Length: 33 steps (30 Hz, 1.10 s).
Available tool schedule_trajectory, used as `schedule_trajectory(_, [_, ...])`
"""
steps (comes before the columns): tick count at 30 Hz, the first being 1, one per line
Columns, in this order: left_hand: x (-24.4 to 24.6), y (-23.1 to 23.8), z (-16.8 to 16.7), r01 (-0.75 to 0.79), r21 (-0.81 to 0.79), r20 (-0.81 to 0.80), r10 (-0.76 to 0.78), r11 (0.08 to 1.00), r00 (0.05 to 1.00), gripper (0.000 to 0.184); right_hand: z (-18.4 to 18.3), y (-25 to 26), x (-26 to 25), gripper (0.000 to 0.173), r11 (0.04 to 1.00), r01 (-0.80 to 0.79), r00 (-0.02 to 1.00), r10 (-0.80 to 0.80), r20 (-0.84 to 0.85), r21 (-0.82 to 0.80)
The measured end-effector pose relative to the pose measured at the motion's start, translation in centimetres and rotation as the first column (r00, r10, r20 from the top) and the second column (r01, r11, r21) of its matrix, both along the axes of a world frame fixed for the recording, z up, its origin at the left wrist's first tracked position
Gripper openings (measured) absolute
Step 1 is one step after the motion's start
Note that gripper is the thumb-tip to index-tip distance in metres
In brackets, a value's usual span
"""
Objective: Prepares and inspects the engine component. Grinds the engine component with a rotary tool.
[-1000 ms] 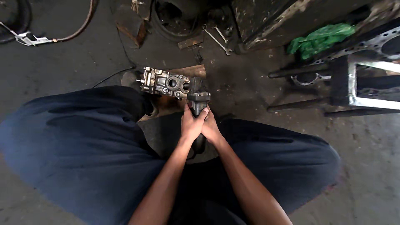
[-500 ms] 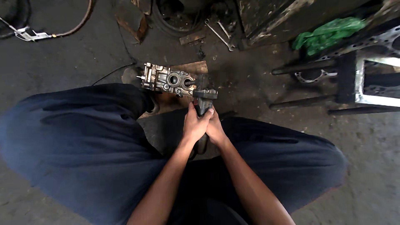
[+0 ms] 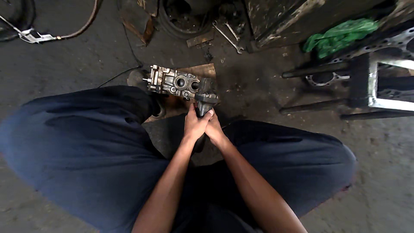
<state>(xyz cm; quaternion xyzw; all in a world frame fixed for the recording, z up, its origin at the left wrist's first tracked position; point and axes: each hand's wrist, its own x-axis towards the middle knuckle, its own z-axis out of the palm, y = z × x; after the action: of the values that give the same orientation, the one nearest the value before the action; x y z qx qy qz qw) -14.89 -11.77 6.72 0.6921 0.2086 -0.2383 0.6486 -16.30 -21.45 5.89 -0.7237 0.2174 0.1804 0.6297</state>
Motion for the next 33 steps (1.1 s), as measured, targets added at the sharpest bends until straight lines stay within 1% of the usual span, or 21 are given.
schedule_trajectory(2, [-0.1, 0.1, -0.3, 0.000, 0.005, 0.000, 0.000, 1.000, 1.000, 0.074, -0.1, 0.1, 0.0, 0.059, 1.000, -0.010, 1.000, 0.010, -0.016, -0.010])
schedule_trajectory(8, [-0.2, 0.3, -0.6, 0.003, 0.015, 0.019, -0.003, 1.000, 1.000, 0.072, -0.1, 0.3, 0.1, 0.060, 1.000, -0.013, 0.999, 0.012, -0.030, -0.012])
schedule_trajectory(13, [-0.3, -0.2, 1.1, 0.008, 0.065, 0.005, -0.008, 0.998, 1.000, 0.073, 0.8, -0.1, -0.2, 0.053, 0.998, -0.003, 1.000, 0.004, -0.008, 0.057])
schedule_trajectory(17, [-0.5, -0.5, 2.4, 0.043, 0.089, 0.004, -0.043, 0.995, 0.999, 0.073, 2.0, -0.6, -0.3, 0.050, 0.997, 0.014, 0.999, -0.011, -0.043, 0.071])
schedule_trajectory(21, [-0.8, -0.8, 2.9, 0.056, 0.084, 0.019, -0.057, 0.995, 0.998, 0.069, 2.7, -1.0, -0.6, 0.044, 0.996, 0.040, 0.998, -0.036, -0.048, 0.076])
schedule_trajectory(26, [-1.1, -0.9, 4.1, 0.089, 0.091, 0.019, -0.091, 0.992, 0.996, 0.066, 3.7, -1.3, -1.0, 0.045, 0.996, 0.044, 0.998, -0.041, -0.038, 0.083])
schedule_trajectory(30, [-1.5, -1.1, 4.7, 0.091, 0.086, 0.029, -0.093, 0.992, 0.995, 0.068, 4.1, -1.7, -1.4, 0.047, 0.992, 0.029, 1.000, -0.030, 0.005, 0.123])
schedule_trajectory(33, [-1.5, -1.1, 5.2, 0.110, 0.092, 0.020, -0.112, 0.990, 0.994, 0.070, 4.2, -1.8, -1.6, 0.044, 0.990, 0.040, 0.999, -0.043, 0.016, 0.133])
